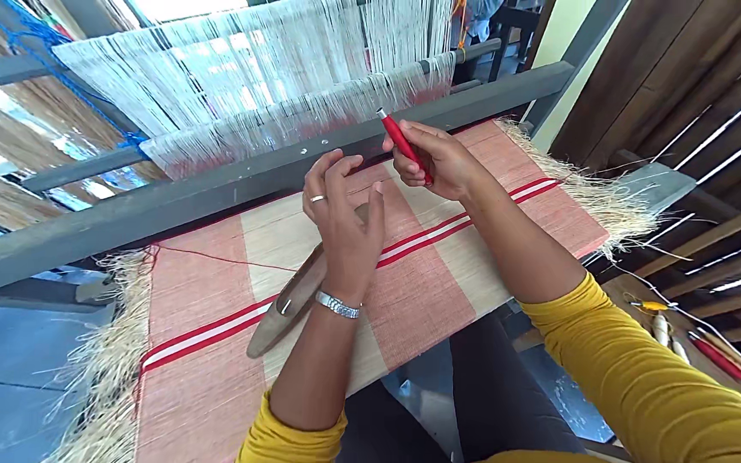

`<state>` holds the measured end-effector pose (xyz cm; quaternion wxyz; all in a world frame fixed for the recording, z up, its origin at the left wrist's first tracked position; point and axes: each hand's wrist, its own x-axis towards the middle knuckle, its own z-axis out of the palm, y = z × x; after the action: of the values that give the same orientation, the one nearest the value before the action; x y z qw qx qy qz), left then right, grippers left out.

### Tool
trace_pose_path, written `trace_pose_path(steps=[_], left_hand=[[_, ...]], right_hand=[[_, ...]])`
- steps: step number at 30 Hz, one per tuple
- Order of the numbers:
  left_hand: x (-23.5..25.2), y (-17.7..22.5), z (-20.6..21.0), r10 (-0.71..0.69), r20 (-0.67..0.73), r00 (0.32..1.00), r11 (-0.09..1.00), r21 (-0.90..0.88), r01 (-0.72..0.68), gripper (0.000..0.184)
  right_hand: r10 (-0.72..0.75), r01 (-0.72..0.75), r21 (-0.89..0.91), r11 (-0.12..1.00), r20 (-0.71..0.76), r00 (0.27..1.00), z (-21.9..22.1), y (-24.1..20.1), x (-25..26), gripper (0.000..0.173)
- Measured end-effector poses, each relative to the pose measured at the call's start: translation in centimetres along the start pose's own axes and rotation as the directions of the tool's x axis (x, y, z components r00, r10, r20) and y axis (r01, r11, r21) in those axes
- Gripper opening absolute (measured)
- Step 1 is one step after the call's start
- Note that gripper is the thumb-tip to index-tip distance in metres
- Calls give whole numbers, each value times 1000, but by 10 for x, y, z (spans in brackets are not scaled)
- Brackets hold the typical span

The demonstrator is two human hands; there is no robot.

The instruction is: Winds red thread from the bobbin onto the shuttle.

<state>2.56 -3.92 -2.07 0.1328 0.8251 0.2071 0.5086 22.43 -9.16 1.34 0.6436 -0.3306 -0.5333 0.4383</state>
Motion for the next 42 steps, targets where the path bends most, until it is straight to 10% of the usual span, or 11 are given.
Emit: trace_pose_path(steps=[20,36,42], left_hand=[[5,-2,8,-51,-33,998,874,-485,29,38],[6,-10,-3,88,-162,983,988,-115,-107,16],[6,-15,-3,103,-68,992,986,-123,-111,20]], right_hand=[[24,-23,-17,1000,54,998,37,13,-3,35],[142,-131,232,964,-34,989,47,24,-6,30],[3,-9,-317,949,-20,1000,37,20,-2,25]])
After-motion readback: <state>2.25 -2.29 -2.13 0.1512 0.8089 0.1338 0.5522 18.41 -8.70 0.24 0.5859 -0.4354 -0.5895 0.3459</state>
